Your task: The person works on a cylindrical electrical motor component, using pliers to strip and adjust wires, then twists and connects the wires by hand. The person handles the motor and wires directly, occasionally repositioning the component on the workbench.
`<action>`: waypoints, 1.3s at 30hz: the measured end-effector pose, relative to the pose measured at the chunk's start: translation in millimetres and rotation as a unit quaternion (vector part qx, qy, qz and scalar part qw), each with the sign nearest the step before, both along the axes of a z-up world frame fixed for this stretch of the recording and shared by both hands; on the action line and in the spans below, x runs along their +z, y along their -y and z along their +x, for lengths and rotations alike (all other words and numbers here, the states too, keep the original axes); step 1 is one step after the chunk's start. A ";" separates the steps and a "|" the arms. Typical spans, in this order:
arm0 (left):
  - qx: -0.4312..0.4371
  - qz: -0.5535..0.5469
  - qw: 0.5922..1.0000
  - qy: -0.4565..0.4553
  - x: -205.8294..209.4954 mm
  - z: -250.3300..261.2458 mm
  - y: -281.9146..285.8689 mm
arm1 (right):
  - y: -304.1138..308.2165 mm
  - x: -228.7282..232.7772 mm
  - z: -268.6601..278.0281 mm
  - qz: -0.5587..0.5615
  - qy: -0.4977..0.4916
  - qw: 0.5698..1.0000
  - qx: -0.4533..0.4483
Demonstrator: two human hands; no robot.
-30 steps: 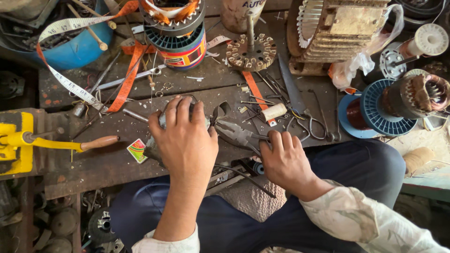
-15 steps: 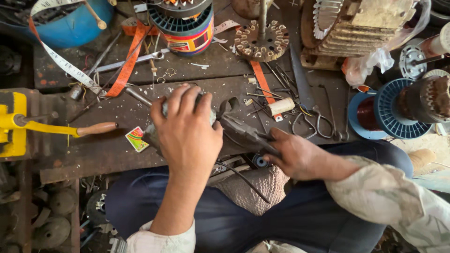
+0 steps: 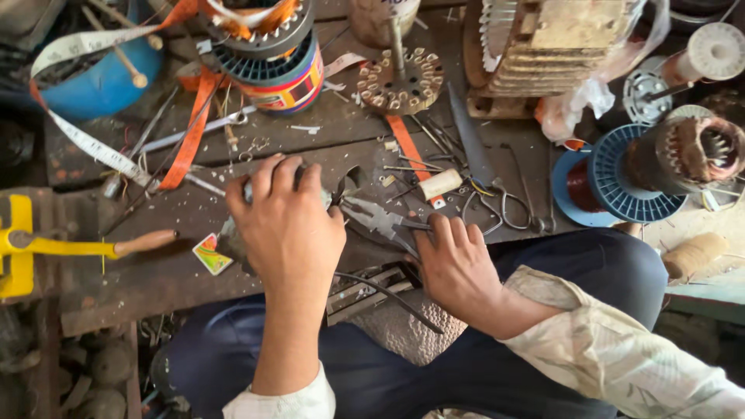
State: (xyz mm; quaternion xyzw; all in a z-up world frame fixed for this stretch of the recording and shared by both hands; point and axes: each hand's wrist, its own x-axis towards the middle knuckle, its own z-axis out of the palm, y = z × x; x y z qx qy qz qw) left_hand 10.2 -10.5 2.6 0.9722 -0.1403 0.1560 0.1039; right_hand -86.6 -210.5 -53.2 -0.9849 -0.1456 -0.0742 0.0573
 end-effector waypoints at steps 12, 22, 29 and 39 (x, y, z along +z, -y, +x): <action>0.006 0.026 1.000 -0.009 -0.4 -0.1 -0.7 | 5.2 -0.5 10.1 0.000 -0.071 0.997 0.018; 0.009 -0.001 1.000 0.008 -2.0 -4.6 -2.4 | 17.4 2.0 19.0 0.042 -0.158 0.985 0.046; -0.005 -0.040 0.999 0.025 -1.5 -15.7 -14.2 | 22.1 13.7 26.5 0.049 -0.311 0.948 0.043; -0.035 -0.062 0.997 0.022 1.5 -18.8 -20.5 | 67.3 -17.6 41.8 0.329 -0.356 0.831 0.273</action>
